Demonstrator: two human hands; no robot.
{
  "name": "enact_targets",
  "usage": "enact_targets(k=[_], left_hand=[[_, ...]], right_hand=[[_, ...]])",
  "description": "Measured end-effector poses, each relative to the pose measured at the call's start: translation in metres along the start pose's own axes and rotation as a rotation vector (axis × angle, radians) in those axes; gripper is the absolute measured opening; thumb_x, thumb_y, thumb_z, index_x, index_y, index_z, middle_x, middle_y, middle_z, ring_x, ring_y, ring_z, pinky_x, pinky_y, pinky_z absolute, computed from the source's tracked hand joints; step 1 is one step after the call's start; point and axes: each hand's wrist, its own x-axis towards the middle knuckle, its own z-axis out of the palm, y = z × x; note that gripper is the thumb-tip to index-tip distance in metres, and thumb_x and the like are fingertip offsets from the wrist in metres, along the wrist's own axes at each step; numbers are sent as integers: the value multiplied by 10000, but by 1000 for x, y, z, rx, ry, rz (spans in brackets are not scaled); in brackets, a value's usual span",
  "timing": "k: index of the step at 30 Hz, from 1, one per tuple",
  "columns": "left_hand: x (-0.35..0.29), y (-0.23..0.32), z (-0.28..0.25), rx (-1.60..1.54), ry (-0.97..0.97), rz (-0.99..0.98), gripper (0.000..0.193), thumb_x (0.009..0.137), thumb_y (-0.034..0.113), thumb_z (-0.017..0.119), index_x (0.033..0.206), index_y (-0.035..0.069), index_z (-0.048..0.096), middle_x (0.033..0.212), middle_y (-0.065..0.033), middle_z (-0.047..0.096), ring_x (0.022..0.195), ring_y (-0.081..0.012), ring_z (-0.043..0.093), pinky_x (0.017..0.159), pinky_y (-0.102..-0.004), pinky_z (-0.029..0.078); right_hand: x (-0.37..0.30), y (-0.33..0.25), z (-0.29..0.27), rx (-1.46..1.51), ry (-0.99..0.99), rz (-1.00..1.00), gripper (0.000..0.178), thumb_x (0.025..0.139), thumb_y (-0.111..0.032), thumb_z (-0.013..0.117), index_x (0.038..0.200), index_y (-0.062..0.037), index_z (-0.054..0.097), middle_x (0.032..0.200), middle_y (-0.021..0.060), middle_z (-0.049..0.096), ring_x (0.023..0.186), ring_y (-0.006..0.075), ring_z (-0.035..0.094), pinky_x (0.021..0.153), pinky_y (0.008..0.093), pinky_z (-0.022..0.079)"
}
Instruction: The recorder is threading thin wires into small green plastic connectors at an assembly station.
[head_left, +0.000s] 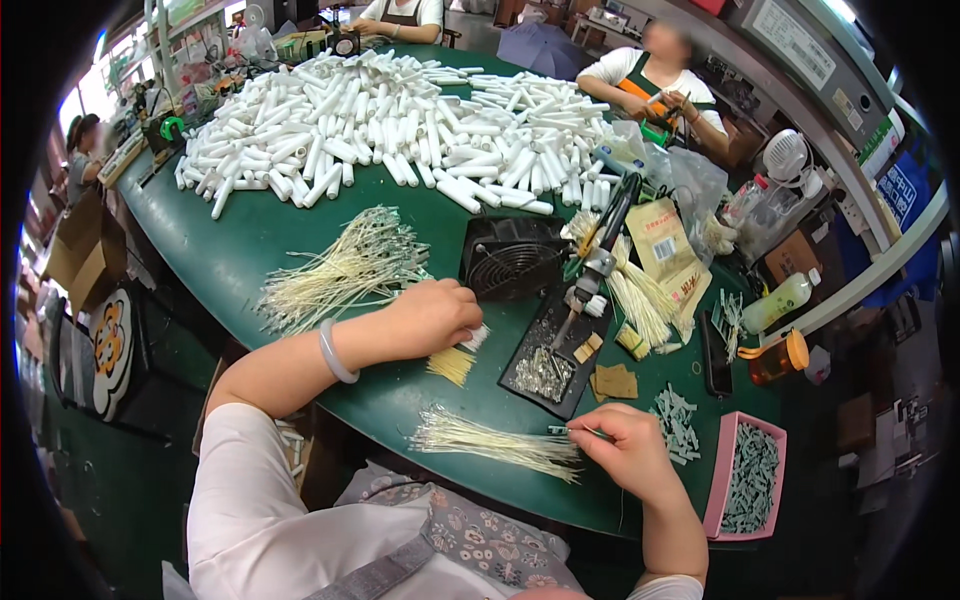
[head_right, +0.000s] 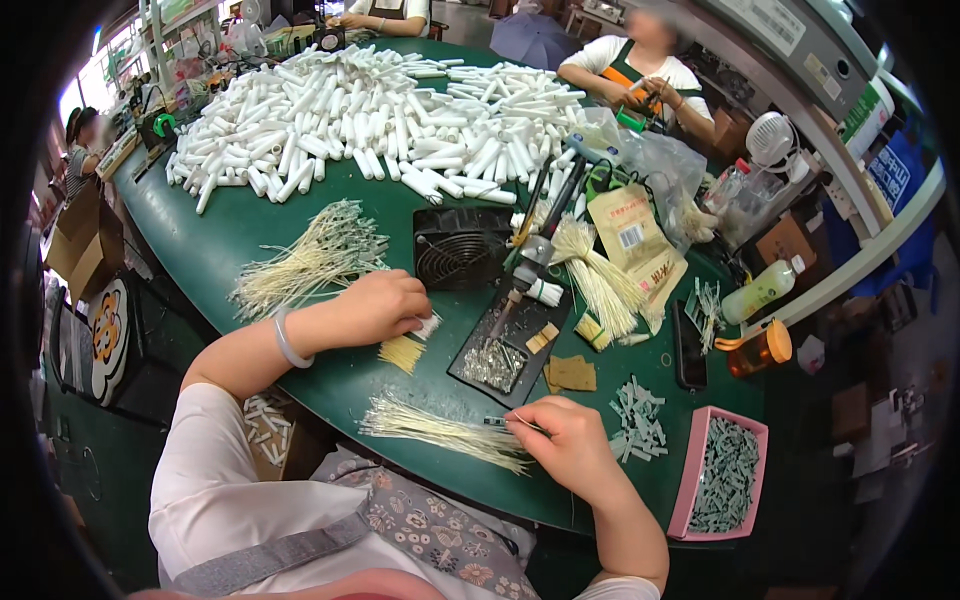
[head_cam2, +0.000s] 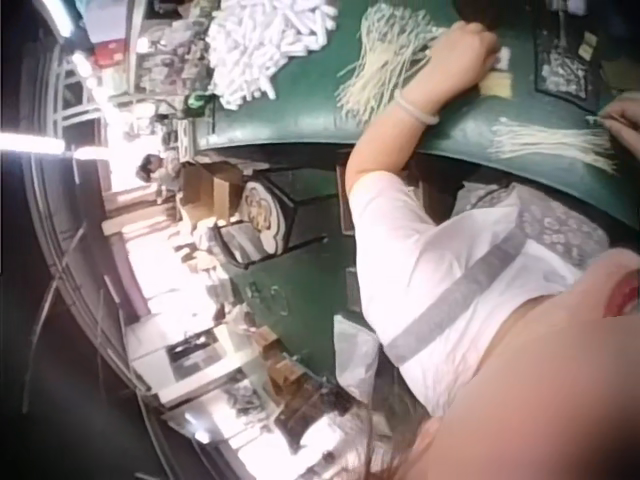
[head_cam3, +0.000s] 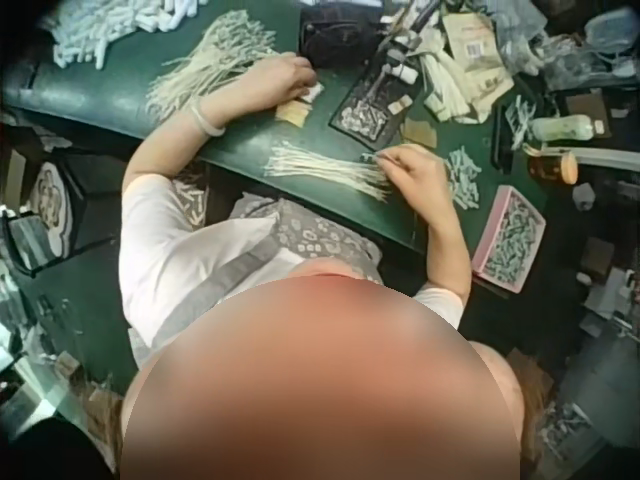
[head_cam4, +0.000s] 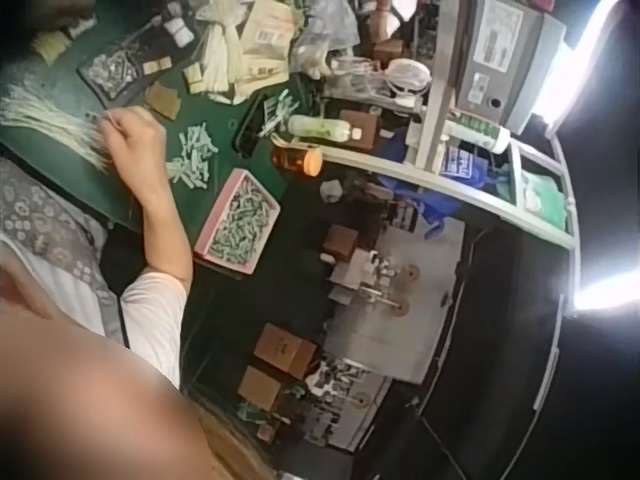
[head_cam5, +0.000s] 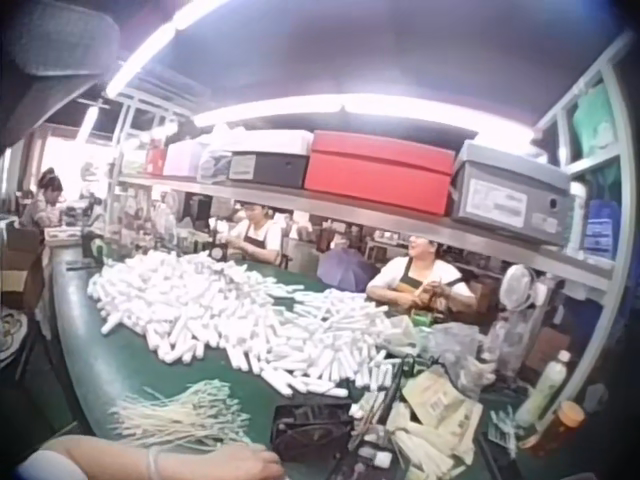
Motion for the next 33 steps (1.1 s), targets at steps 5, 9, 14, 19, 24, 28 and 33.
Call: enact_targets(k=[5,9,14,19,24,28,33], left_hand=[[-1,5,4,115,44,-20,70,718,174,640,762,124,617,776,-15,560,795,-214,545,689,-328,426],[-5,12,3,188,63,-21,60,717,161,627,749,125,591,765,-10,545,783,-206,541,670,-321,404],[-9,11,8,143,79,-18,48,711,142,590,746,112,575,756,-39,537,775,-228,547,657,-343,420],[-8,8,-7,161,53,-12,52,695,141,567,700,90,576,780,-94,551,773,-283,557,656,-385,460],[-18,24,-38,-260,-99,-126,167,751,130,657,881,45,597,856,-94,555,820,-284,553,706,-351,455],[-30,24,-21,-231,-107,-48,138,748,117,661,853,49,602,827,-92,542,815,-272,548,697,-350,451],[-31,29,-14,-158,-80,-10,69,776,83,612,809,36,575,797,-100,520,776,-285,528,685,-367,438]], right_hand=[[1,5,5,38,38,42,102,740,-66,671,828,-14,669,731,81,628,649,163,591,567,255,448],[-3,3,6,45,82,46,105,728,-57,677,822,-11,671,722,64,621,645,139,575,557,241,431],[-4,6,9,80,85,123,105,724,-66,677,813,-12,669,724,68,617,657,153,578,581,249,437],[-2,16,11,-51,160,14,89,738,-65,654,800,-1,649,777,106,637,704,205,611,621,292,471],[-1,7,10,87,156,180,83,753,-13,645,832,15,645,750,40,597,666,77,523,546,192,375],[4,17,13,111,133,142,92,752,3,644,843,19,644,761,44,595,664,83,522,533,194,368],[-4,16,16,98,152,137,94,752,-6,649,844,13,645,756,43,591,652,79,516,525,192,360]])
